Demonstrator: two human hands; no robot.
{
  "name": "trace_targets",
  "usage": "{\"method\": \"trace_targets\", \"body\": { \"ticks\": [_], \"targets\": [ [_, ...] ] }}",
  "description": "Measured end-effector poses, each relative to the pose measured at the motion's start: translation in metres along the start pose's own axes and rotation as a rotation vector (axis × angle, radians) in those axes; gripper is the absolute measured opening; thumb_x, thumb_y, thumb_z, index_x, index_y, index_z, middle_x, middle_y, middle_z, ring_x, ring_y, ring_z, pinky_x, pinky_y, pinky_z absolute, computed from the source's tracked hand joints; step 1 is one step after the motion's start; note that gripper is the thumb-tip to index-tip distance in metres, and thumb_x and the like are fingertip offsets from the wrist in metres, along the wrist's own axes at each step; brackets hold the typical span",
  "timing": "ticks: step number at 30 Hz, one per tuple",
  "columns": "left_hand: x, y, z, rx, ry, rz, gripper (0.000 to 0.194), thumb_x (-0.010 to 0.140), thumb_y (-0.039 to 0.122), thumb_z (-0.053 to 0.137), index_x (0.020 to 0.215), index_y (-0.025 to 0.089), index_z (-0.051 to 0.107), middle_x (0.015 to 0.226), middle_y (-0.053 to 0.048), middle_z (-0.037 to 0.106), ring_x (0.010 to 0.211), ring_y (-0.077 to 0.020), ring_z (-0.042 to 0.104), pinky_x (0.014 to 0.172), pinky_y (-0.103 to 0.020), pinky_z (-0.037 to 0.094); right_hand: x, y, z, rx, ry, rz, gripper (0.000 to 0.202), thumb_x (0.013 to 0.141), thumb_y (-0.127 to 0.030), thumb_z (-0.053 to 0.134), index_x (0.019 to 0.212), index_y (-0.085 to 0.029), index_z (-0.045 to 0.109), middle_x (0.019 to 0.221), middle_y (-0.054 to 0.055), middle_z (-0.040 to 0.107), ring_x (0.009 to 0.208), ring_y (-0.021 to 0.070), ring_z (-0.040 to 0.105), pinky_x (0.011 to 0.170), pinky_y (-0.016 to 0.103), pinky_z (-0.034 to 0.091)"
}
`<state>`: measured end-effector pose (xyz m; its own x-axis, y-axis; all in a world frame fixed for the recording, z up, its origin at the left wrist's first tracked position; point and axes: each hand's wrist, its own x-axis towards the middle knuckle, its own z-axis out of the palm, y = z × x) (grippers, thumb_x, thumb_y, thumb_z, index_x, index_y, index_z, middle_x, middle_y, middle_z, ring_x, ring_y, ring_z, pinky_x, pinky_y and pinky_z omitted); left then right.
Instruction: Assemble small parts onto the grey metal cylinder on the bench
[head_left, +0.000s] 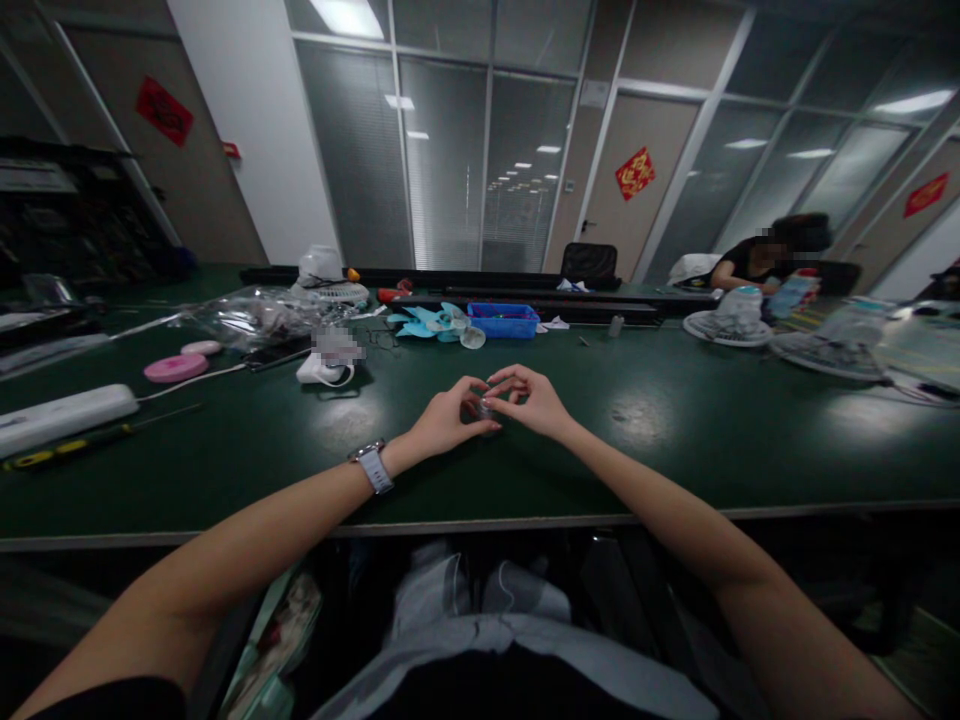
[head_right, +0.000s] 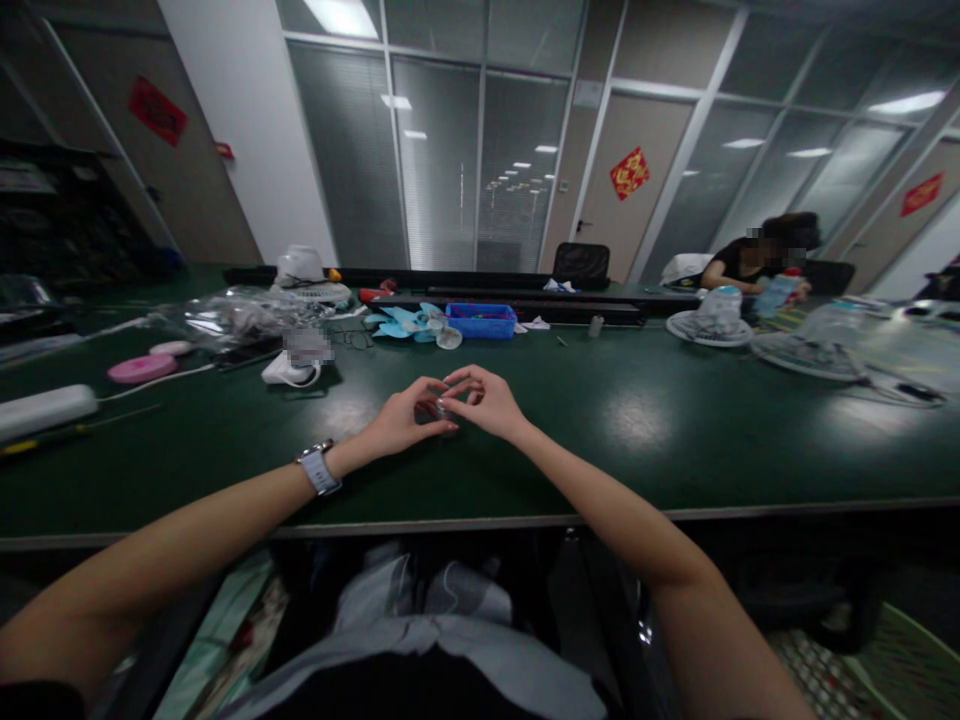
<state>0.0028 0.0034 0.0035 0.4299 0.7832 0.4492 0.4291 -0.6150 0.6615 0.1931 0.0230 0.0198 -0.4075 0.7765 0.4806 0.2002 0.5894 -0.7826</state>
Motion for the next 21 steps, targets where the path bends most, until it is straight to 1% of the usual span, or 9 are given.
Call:
{"method": "trace_targets", "body": {
  "ticks": [2, 5, 7, 9, 11, 13, 16, 18, 21],
  "targets": [
    [0.000, 0.000, 0.000, 0.005, 0.003, 0.006, 0.056, 0.071, 0.043, 0.073, 0.114, 0.020, 0.046, 0.088, -0.004, 0.069, 0.077, -0.0188, 0.067, 0.071, -0.033, 0.052, 0.000, 0.000, 0.002, -0.003, -0.001, -0.020, 0.037, 0.071, -0.038, 0.074, 0.099, -0.017, 0.059, 0.080, 0.004, 0.071, 0.047, 0.0068, 0.051, 0.044, 0.020, 0.035],
    [0.000, -0.001, 0.000, 0.013, 0.020, -0.002, 0.059, 0.069, 0.044, 0.074, 0.115, 0.020, 0.046, 0.088, -0.004, 0.068, 0.078, -0.0190, 0.067, 0.070, -0.033, 0.052, 0.003, 0.000, 0.000, 0.016, 0.063, -0.023, 0.037, 0.071, -0.038, 0.074, 0.098, -0.017, 0.059, 0.080, 0.004, 0.072, 0.047, 0.0071, 0.052, 0.045, 0.020, 0.036],
    [0.000, -0.002, 0.000, 0.014, 0.027, -0.007, 0.059, 0.068, 0.044, 0.075, 0.115, 0.020, 0.047, 0.089, -0.004, 0.068, 0.078, -0.0188, 0.066, 0.070, -0.032, 0.052, 0.004, 0.002, -0.007, 0.037, 0.099, 0.005, 0.039, 0.070, -0.039, 0.074, 0.098, -0.017, 0.059, 0.082, 0.005, 0.072, 0.046, 0.0071, 0.052, 0.046, 0.021, 0.038],
    [0.000, -0.002, 0.000, 0.008, 0.022, -0.007, 0.058, 0.069, 0.044, 0.074, 0.115, 0.021, 0.047, 0.089, -0.004, 0.069, 0.078, -0.0186, 0.066, 0.071, -0.032, 0.052, 0.006, 0.006, -0.017, 0.046, 0.076, 0.045, 0.041, 0.069, -0.039, 0.075, 0.099, -0.017, 0.058, 0.084, 0.006, 0.073, 0.050, 0.0089, 0.057, 0.047, 0.022, 0.041],
    [0.000, -0.001, 0.000, 0.001, 0.013, -0.008, 0.058, 0.069, 0.043, 0.074, 0.115, 0.021, 0.047, 0.089, -0.004, 0.069, 0.079, -0.0186, 0.067, 0.072, -0.033, 0.052, 0.005, 0.012, -0.029, 0.031, -0.034, 0.084, 0.041, 0.067, -0.038, 0.077, 0.098, -0.017, 0.060, 0.083, 0.006, 0.073, 0.062, 0.0134, 0.065, 0.054, 0.023, 0.045],
    [0.000, -0.001, 0.000, 0.001, 0.015, -0.006, 0.058, 0.069, 0.043, 0.074, 0.115, 0.021, 0.047, 0.089, -0.004, 0.069, 0.079, -0.0187, 0.067, 0.073, -0.033, 0.052, 0.004, 0.019, -0.039, 0.003, -0.169, 0.127, 0.039, 0.066, -0.036, 0.078, 0.094, -0.015, 0.062, 0.084, 0.007, 0.074, 0.073, 0.0170, 0.069, 0.064, 0.027, 0.050],
    [0.000, 0.000, 0.000, 0.013, 0.023, -0.008, 0.058, 0.069, 0.043, 0.074, 0.114, 0.021, 0.048, 0.089, -0.004, 0.068, 0.080, -0.0189, 0.066, 0.074, -0.034, 0.052, 0.002, 0.027, -0.046, -0.026, -0.370, 0.212, 0.040, 0.065, -0.035, 0.078, 0.095, -0.013, 0.063, 0.087, 0.009, 0.074, 0.078, 0.0183, 0.070, 0.070, 0.030, 0.051],
    [0.000, 0.000, 0.000, 0.009, 0.017, -0.011, 0.058, 0.069, 0.043, 0.074, 0.115, 0.021, 0.048, 0.090, -0.004, 0.068, 0.080, -0.0187, 0.066, 0.074, -0.033, 0.052, 0.002, 0.031, -0.046, -0.047, -0.439, 0.237, 0.045, 0.062, -0.034, 0.080, 0.098, -0.013, 0.064, 0.090, 0.010, 0.074, 0.076, 0.0173, 0.069, 0.069, 0.029, 0.052],
    [0.000, 0.000, 0.000, 0.001, 0.015, -0.009, 0.057, 0.069, 0.042, 0.074, 0.115, 0.021, 0.048, 0.092, -0.005, 0.068, 0.081, -0.0187, 0.067, 0.074, -0.033, 0.052, 0.002, 0.034, -0.046, -0.072, -0.473, 0.235, 0.051, 0.059, -0.034, 0.082, 0.101, -0.013, 0.064, 0.094, 0.011, 0.073, 0.071, 0.0152, 0.067, 0.065, 0.028, 0.051]
  ]
}}
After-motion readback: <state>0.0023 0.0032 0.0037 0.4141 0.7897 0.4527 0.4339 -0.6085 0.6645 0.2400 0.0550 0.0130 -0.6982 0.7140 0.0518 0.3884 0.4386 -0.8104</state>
